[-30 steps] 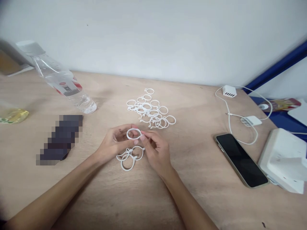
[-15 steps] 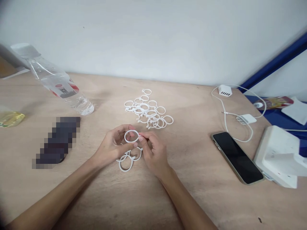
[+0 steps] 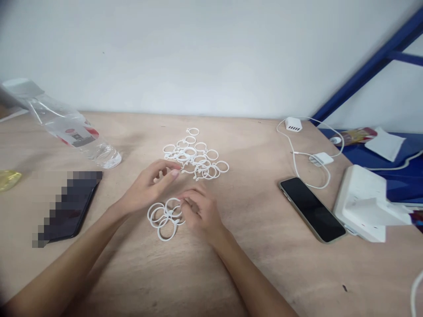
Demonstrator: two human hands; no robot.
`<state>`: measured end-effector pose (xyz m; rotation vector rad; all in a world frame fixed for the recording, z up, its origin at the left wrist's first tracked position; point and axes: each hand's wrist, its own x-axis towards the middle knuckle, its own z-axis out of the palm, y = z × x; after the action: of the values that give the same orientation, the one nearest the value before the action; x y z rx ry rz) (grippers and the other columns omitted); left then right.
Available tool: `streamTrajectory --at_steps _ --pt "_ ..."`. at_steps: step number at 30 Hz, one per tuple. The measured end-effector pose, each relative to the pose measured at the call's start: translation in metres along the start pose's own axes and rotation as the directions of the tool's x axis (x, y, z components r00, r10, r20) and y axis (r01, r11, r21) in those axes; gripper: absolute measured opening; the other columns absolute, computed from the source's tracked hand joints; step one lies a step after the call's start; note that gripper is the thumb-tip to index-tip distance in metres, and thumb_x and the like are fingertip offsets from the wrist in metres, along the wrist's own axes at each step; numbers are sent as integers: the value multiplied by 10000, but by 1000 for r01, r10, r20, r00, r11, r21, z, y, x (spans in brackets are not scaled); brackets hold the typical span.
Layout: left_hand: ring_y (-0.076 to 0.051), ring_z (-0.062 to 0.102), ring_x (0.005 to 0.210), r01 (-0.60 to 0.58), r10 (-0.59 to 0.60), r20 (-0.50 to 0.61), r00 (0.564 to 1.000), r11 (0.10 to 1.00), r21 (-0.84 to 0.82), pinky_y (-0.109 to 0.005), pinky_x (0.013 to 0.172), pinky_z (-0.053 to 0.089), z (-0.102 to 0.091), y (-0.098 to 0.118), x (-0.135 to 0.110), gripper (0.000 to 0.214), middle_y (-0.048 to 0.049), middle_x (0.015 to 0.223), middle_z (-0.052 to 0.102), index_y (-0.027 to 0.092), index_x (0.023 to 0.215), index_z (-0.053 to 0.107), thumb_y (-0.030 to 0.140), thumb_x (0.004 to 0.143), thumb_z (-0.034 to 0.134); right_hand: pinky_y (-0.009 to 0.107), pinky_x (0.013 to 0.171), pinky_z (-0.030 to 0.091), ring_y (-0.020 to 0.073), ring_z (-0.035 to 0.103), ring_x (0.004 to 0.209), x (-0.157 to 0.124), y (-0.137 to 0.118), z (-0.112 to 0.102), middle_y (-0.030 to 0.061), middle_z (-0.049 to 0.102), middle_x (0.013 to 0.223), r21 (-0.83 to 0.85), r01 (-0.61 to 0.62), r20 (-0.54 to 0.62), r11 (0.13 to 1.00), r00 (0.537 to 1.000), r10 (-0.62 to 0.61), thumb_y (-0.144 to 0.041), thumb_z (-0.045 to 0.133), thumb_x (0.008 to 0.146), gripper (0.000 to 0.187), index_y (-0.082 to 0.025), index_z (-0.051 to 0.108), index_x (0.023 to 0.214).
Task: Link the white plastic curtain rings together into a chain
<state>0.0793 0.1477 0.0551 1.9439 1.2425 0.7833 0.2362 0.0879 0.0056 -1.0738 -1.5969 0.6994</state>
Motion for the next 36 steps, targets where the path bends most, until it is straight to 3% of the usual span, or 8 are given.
streamTrajectory --at_steps 4,9,14,21,28,31,34,36 --pt "-201 569 769 -65 25 157 987 966 252 -320 716 429 20 -3 30 286 -48 800 658 172 761 646 441 820 566 348 720 496 194 587 805 1 -2 0 47 627 794 -33 76 -33 997 996 -77 -104 560 783 172 -213 692 765" --pt "-244 578 847 -80 26 135 990 909 409 -348 741 446 40 -5 40 175 -96 865 629 153 802 630 321 792 582 355 748 502 197 606 826 2 -3 0 42 641 793 -17 41 -106 999 993 -42 -140 582 798 135 -224 686 783" --pt "-246 588 890 -97 71 77 994 908 407 -368 795 452 35 -4 35 103 -91 914 641 176 823 619 177 785 523 348 739 499 189 605 793 1 -3 0 35 637 777 -32 39 -143 999 989 -43 -141 571 806 141 -222 681 774" --pt "-178 600 800 -73 71 21 997 993 94 -313 782 468 10 8 12 119 -10 846 671 192 875 627 220 768 583 372 780 491 216 574 898 2 5 2 69 606 946 -204 -97 -324 974 946 26 -174 596 797 340 -228 619 1132" --pt "-179 564 931 -208 190 -123 974 965 -160 -319 841 460 19 1 -7 136 -55 991 635 194 937 626 220 804 624 296 649 483 158 577 690 1 3 5 20 648 729 -105 -90 -130 990 989 76 -205 525 876 159 -214 669 810" --pt "-203 563 1077 -106 104 -24 994 940 -325 -348 942 452 25 -5 -10 392 -79 1190 605 211 1158 571 256 784 678 300 683 502 166 611 737 -1 0 4 24 659 746 -51 -86 -68 995 994 82 -228 500 900 198 -213 662 787" --pt "-208 600 1070 26 36 132 991 896 -443 -359 962 469 28 -8 -13 526 -89 1164 638 198 1283 506 294 796 682 327 768 518 187 645 859 -2 -1 3 43 705 911 29 -86 -30 996 996 87 -229 500 903 185 -230 683 923" --pt "-203 623 1024 5 40 102 994 913 -407 -354 947 484 27 -10 -15 498 -88 1125 656 189 1290 514 310 827 650 331 763 517 189 650 857 -3 0 3 42 714 947 56 -108 -44 993 993 111 -230 526 886 186 -242 683 983"
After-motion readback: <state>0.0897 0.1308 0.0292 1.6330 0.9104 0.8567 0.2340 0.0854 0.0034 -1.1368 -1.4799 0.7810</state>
